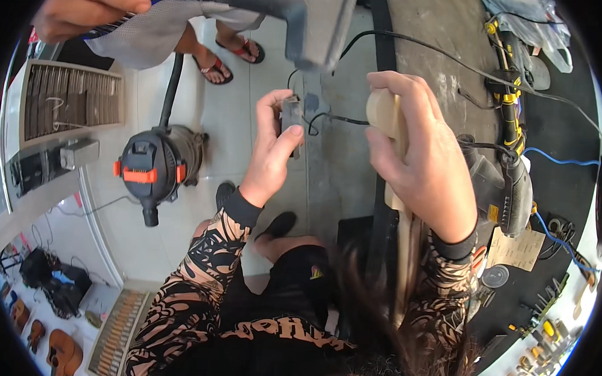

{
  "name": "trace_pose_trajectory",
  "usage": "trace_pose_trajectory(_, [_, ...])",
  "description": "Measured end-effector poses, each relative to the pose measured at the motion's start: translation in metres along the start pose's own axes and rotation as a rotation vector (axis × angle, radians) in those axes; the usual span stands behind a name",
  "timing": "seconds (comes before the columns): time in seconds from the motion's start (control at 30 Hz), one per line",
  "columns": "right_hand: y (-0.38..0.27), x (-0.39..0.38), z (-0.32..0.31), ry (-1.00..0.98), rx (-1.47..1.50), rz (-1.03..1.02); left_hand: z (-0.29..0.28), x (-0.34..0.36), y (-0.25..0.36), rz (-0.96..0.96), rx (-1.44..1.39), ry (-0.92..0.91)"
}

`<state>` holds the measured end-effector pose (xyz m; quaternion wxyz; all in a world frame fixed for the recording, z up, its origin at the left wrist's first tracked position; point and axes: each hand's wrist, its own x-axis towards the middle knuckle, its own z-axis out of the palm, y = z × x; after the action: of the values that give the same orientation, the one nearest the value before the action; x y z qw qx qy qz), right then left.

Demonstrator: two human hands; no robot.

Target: The person sands the headstock and neck of a wooden guitar with a sanding block while another person assists with a vacuum hose to clear dust.

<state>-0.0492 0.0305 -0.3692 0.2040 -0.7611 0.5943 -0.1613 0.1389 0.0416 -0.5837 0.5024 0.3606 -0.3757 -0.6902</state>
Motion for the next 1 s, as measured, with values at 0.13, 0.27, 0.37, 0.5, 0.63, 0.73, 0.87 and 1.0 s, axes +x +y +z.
trace_pose_trajectory(0.13, [0.009,-0.009,-0.002,0.047,0.02,-0.011,0.004,0.025,-0.014,0.169,0.009,-0.076])
trace_pose_trajectory(0.27, [0.018,-0.025,-0.002,0.167,-0.043,-0.056,0.007,0.04,-0.046,0.228,-0.034,-0.17])
trace_pose_trajectory(0.37, [0.033,-0.031,0.003,0.204,-0.106,-0.113,0.003,0.05,-0.093,0.233,0.019,-0.075])
trace_pose_trajectory(0.5, [0.048,-0.035,0.016,0.271,-0.194,-0.229,0.008,0.052,-0.115,0.316,0.074,-0.057])
trace_pose_trajectory(0.63, [0.051,-0.035,0.024,0.241,-0.297,-0.231,0.003,0.06,-0.126,0.497,0.066,0.035])
trace_pose_trajectory(0.73, [0.05,-0.036,0.025,0.204,-0.273,-0.199,-0.006,0.065,-0.12,0.508,0.038,0.062])
trace_pose_trajectory(0.87, [0.031,-0.042,0.026,0.183,-0.135,-0.08,-0.014,0.07,-0.12,0.481,0.036,0.09])
trace_pose_trajectory(1.0, [-0.023,-0.042,0.011,0.042,-0.265,0.066,-0.024,0.077,-0.12,0.453,0.018,0.085])
